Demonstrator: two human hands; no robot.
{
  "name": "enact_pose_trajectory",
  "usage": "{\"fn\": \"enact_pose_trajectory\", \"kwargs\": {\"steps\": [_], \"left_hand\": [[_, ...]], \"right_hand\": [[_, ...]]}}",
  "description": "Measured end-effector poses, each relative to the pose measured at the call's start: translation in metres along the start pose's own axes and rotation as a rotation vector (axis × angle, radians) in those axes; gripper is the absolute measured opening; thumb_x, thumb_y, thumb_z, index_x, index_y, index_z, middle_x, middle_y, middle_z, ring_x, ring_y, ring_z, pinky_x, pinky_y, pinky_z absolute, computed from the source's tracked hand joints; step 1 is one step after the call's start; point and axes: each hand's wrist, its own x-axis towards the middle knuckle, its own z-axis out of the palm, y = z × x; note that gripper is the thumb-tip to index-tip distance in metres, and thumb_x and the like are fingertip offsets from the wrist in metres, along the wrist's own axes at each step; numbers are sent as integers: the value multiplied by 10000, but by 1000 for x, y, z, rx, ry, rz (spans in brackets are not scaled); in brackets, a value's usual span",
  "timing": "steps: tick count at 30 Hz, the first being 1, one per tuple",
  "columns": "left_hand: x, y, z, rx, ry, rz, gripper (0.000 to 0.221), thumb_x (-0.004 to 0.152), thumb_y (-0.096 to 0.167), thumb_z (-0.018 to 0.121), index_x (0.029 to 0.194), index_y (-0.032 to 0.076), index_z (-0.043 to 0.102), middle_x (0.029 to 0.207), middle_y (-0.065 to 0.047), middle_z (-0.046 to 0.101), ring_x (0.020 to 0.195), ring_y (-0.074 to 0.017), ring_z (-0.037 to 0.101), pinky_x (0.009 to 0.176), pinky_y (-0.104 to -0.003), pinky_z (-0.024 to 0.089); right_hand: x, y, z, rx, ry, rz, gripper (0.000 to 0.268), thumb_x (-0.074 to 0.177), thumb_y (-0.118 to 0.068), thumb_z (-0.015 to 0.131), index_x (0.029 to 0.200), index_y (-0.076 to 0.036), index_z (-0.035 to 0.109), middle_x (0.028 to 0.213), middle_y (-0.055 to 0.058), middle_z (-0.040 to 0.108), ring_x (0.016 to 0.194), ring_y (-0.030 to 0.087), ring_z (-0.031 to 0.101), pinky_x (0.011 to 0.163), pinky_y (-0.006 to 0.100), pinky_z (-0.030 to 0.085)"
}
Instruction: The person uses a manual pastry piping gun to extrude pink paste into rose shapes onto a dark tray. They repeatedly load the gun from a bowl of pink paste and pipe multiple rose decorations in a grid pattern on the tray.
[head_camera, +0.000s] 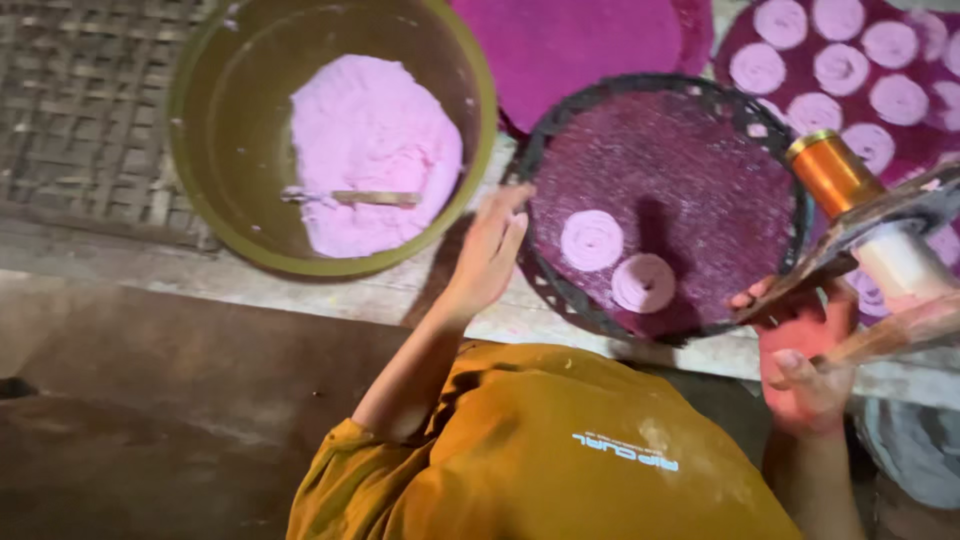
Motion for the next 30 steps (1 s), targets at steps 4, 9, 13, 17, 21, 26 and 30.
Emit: {"fn": "enact_pose_trajectory", "kwargs": {"steps": [4,9,13,17,21,26,30], "left_hand": [[32,-56,60,-319,149,-282,724,940,224,731,1485,-8,314,1291,-142,593,1169,-207,588,996,-357,470],[37,-98,95,-476,172,-685,499,869,157,786,1317,22,612,1161,-106,725,1022,-213,674,908,-355,537],[1,-97,123,-538,342,-680,439,932,140,730,1336,4,625,1211,-112,728,1064,-216,662,949,-357,523],[-55,-66,151,-541,385,-609,558,941,88,671,1459,23,472,1337,-114,645,1200,-216,606,1060,-348,450],[-74,-30,140,-335,338,-496,776,852,-1,699,1530,-20,322,1447,-199,504,1314,-273,514,1128,-379,395],[-53,5,95,148,440,-223,910,822,4,780,1531,-43,212,1459,-306,289,1359,-367,371,1111,-374,433],[4,-22,74,-19,300,-151,857,891,-3,779,1550,-41,233,1484,-289,371,1400,-361,397,1187,-431,315]], "right_hand": [[-21,-11,-38,37,32,12,776,944,-214,782,1574,-145,336,1311,138,524,1243,266,518,1164,534,405],[-32,-13,-74,35,53,44,739,938,-194,752,1546,-128,337,1355,153,527,1297,292,524,1193,576,402],[-37,-13,-94,11,50,84,737,930,-157,727,1555,-125,337,1394,148,514,1330,295,510,1208,585,397],[-23,-12,-98,6,-39,152,736,926,-145,707,1561,-116,335,1355,169,534,1306,302,546,1163,533,430],[-4,-11,-89,-84,-136,281,759,911,-207,692,1554,-74,311,1338,164,536,1255,270,564,1079,439,462],[40,-4,-69,-178,-353,372,977,914,-536,689,1669,-61,289,1285,154,575,1163,243,590,992,374,485],[63,-6,-47,-52,-401,528,1056,888,-716,656,1624,-54,290,1357,136,555,1191,238,568,1027,395,459]]}}
